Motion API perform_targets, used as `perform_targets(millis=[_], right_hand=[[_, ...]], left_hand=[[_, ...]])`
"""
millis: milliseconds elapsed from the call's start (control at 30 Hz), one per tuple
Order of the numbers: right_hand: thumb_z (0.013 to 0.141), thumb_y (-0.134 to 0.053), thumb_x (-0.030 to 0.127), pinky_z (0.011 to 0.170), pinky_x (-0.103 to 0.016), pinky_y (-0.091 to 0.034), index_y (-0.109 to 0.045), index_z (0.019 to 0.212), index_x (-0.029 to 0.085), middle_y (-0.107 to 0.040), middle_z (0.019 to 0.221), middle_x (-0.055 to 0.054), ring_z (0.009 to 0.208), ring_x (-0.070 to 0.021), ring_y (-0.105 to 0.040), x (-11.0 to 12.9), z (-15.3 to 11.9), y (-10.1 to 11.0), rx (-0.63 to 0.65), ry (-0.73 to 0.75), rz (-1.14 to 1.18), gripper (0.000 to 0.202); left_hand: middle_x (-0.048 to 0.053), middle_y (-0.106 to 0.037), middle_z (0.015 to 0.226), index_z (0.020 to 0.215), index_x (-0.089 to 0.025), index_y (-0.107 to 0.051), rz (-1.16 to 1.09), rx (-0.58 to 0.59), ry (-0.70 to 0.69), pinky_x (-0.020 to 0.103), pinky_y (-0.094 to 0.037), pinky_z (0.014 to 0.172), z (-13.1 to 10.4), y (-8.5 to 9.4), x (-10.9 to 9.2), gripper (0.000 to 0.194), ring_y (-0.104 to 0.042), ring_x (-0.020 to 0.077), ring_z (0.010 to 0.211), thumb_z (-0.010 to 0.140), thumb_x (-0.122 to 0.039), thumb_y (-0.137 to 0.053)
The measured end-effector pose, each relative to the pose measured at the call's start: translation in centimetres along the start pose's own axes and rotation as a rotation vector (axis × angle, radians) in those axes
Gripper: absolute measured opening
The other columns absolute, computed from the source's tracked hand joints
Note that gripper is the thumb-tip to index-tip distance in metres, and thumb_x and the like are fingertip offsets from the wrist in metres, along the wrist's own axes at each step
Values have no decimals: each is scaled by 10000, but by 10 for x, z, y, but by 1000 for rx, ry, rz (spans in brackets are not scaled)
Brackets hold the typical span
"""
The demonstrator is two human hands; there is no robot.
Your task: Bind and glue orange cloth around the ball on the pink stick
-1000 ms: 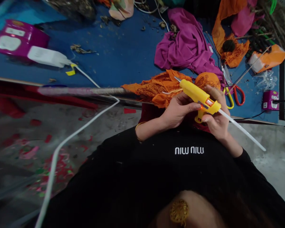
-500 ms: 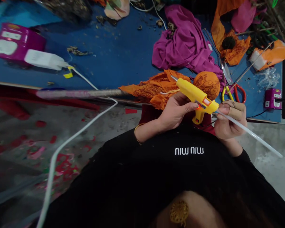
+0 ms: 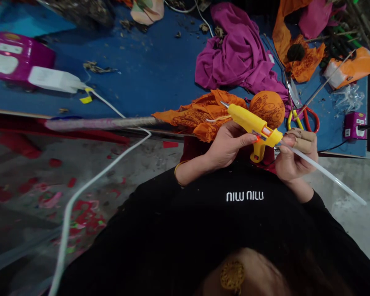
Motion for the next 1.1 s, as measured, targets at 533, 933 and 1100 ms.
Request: perform_targets(millis=[533, 933, 1100], right_hand=[[925, -660, 660, 653, -450, -598, -721, 1088, 322, -624, 898, -51, 825, -240, -637, 2, 30, 2, 211, 63, 122, 380], [903, -697, 654, 673, -453, -600, -726, 1109, 322, -632, 868, -31, 822, -241, -637, -2, 26, 3, 185, 82, 53, 391], [886, -652, 743, 726, -452, -612, -673, 1119, 322, -643, 870, -30, 840, -244, -668, 1, 25, -2, 155, 27, 46, 482]], left_hand=[[14, -823, 858, 854, -182, -815, 20, 50, 66, 246, -612, 712, -5, 0, 2, 496, -767, 163, 746, 533, -478, -1050], [24, -810, 835, 835, -174, -796, 32, 59, 95, 262, -605, 749, -3, -1, -1, 524, -759, 170, 762, 523, -513, -1047], [6, -806, 815, 823, -179, -800, -7, 58, 85, 235, -606, 716, -4, -1, -2, 468, -745, 141, 717, 543, -457, -1051]])
Point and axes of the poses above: each hand's wrist, its own z-axis towards the middle knuckle, its own y-axis out of the back of the hand, x = y × z, the point moved 1 cm from there along z, towards the middle knuckle
